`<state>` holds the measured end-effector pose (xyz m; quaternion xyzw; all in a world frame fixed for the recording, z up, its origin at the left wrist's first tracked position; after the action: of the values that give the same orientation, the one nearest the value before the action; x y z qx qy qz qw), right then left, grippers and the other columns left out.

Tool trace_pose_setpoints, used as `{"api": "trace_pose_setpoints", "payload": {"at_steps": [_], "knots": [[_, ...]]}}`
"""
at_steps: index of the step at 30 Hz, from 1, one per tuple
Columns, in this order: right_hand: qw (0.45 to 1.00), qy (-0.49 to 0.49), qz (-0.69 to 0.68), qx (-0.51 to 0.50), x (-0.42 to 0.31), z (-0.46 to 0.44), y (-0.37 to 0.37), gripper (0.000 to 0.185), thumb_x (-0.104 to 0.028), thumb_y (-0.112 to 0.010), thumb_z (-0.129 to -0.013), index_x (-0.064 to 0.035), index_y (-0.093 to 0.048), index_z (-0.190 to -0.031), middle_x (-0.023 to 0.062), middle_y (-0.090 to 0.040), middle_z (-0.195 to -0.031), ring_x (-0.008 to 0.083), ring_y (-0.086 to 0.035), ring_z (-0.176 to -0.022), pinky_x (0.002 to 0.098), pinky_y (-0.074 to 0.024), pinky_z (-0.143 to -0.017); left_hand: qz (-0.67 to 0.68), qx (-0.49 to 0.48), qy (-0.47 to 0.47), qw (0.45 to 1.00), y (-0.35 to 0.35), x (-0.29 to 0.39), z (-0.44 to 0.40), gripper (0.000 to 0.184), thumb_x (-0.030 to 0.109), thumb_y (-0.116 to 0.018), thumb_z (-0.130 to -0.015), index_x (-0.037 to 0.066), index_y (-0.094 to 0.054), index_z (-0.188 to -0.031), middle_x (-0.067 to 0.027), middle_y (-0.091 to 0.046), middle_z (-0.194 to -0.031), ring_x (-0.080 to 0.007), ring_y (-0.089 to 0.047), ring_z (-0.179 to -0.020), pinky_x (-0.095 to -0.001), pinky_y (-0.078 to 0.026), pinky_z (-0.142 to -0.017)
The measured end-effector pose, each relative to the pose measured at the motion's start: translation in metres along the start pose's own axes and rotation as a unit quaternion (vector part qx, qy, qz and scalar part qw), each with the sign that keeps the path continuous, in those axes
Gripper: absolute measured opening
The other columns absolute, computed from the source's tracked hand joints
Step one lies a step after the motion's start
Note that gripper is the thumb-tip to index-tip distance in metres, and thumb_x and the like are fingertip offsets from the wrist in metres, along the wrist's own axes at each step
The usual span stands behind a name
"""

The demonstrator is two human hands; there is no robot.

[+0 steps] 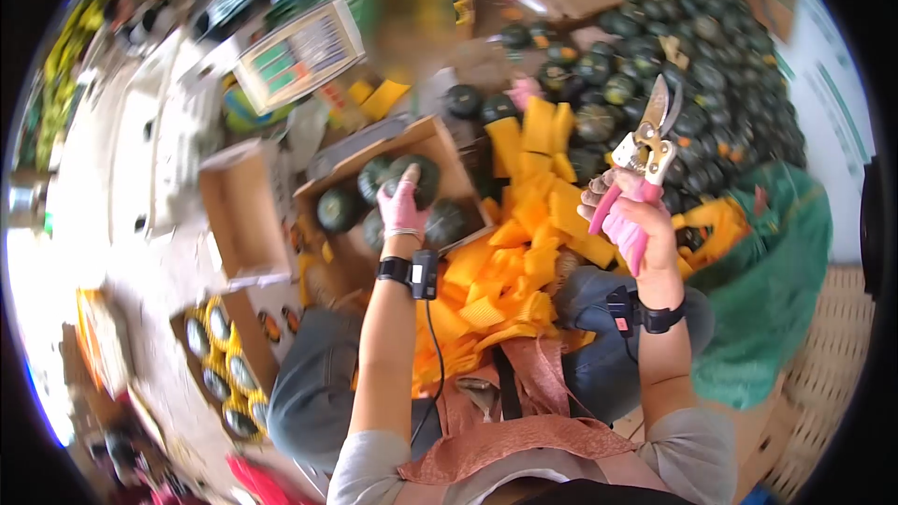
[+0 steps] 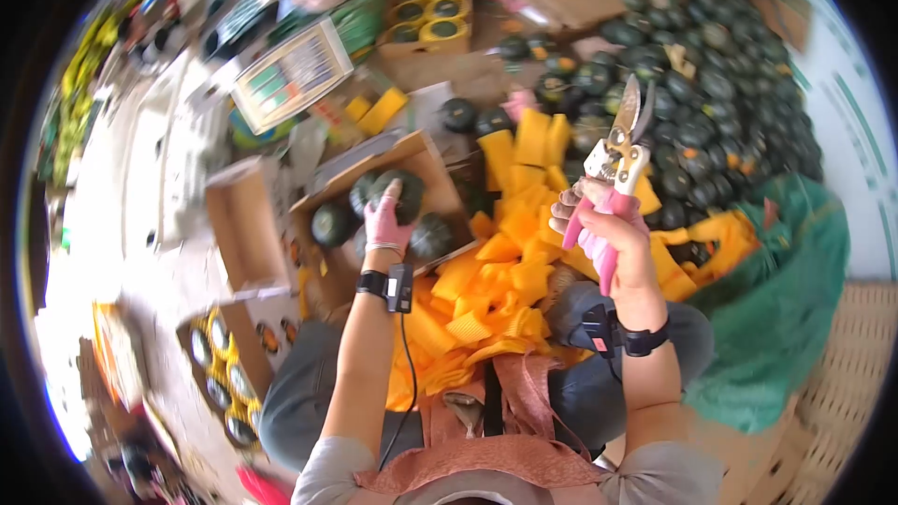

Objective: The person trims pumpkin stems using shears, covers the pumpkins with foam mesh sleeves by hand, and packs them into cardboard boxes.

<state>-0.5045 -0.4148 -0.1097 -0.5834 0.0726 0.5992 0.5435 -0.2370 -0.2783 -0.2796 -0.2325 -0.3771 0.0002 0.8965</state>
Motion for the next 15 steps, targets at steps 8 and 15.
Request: {"api": "trace_pose_setpoints", "payload": {"at_steps": [8, 15], "knots": [[0.986, 0.109, 0.0, 0.13, -0.078, 0.035, 0.08, 0.032, -0.014, -0.055, -0.079, -0.0029, -0.05, -0.109, 0.0142, -0.053, -0.1, 0.0311, -0.053, -0.1, 0.047, -0.0451, -0.087, -0.086, -0.032, -0.093, 0.991, 0.027, -0.08, -0.096, 0.075, 0.011, -0.062, -0.084, 0.021, -0.015, -0.142, -0.0133, -0.043, -0.125, -0.0323, -0.047, -0.109, -0.0554, -0.047, -0.078], [0.982, -0.069, -0.045, 0.171, -0.06, -0.006, 0.137, 0.023, -0.004, -0.057, -0.077, -0.0068, -0.053, -0.099, 0.0131, -0.058, -0.087, 0.0255, -0.059, -0.073, 0.0437, -0.0504, -0.063, -0.227, -0.005, -0.229, 0.946, 0.021, -0.046, -0.001, 0.054, 0.002, -0.058, -0.082, 0.011, -0.039, -0.131, -0.0148, -0.04, -0.129, -0.0252, -0.051, -0.103, -0.0318, -0.043, -0.091]]}}
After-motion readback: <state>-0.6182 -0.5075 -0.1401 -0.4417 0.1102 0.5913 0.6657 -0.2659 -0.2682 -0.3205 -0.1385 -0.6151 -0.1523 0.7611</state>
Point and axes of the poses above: each hand's wrist, its own z-axis away from the middle knuckle, its own y-axis out of the back of the hand, x = y × z, the point moved 1 cm from there along -z, towards the middle knuckle
